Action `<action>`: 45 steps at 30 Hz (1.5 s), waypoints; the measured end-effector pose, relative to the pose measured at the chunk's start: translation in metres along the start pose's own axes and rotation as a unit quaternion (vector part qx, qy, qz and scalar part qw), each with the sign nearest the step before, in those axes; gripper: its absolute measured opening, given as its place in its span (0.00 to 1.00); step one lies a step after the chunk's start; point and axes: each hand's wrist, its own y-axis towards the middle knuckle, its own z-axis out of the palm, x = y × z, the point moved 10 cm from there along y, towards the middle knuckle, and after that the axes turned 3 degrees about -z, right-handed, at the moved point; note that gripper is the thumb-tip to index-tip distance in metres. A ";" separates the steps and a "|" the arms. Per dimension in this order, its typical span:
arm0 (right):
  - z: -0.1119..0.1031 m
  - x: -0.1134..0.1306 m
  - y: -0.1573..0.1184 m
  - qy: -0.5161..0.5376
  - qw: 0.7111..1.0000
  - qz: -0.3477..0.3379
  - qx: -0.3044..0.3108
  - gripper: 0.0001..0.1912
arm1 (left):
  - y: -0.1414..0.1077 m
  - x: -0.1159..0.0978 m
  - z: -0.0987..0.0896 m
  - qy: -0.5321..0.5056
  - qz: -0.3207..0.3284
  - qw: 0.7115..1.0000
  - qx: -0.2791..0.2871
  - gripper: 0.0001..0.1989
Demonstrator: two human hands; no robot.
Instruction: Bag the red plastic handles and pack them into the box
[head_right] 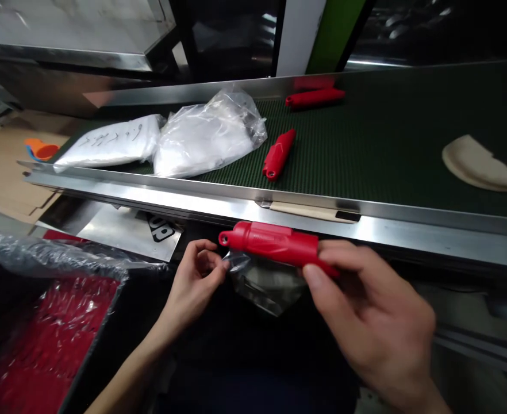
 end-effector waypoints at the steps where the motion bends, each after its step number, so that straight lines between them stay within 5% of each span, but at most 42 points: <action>1: 0.000 0.008 -0.003 -0.030 0.999 -0.031 0.022 0.05 | 0.003 -0.001 -0.002 -0.021 -0.007 1.000 -0.004 0.12; 6: 0.020 0.054 -0.022 -0.060 0.967 -0.223 0.104 0.12 | 0.005 -0.010 0.004 -0.070 -0.033 0.997 0.013 0.10; 11: 0.025 0.051 -0.026 -0.064 0.967 -0.232 0.082 0.15 | -0.003 -0.010 0.008 -0.065 -0.030 0.997 0.009 0.08; 20: 0.055 0.048 -0.051 -0.087 0.925 -0.309 0.204 0.12 | -0.002 -0.018 0.000 -0.045 0.019 0.999 -0.011 0.08; 23: 0.060 0.047 -0.052 -0.127 0.918 -0.321 0.195 0.13 | -0.005 -0.021 -0.003 -0.023 0.051 0.998 -0.017 0.07; 28: 0.057 0.042 -0.044 -0.100 0.954 -0.265 0.098 0.12 | -0.012 -0.016 -0.003 0.002 0.073 0.996 -0.042 0.05; 31: 0.053 0.032 -0.041 -0.081 0.982 -0.172 0.015 0.12 | -0.017 -0.011 0.006 0.002 0.079 0.996 -0.041 0.04; 34: 0.057 0.013 -0.042 -0.034 0.998 -0.060 -0.004 0.09 | -0.022 -0.005 0.014 -0.010 0.078 0.996 -0.041 0.04; 37: 0.065 0.006 -0.043 0.012 0.998 -0.055 0.036 0.09 | -0.023 -0.005 0.010 -0.020 0.086 0.994 -0.062 0.04; 45: 0.077 0.021 -0.054 -0.075 0.925 -0.274 0.253 0.18 | -0.011 0.003 -0.018 0.003 0.061 0.995 -0.082 0.07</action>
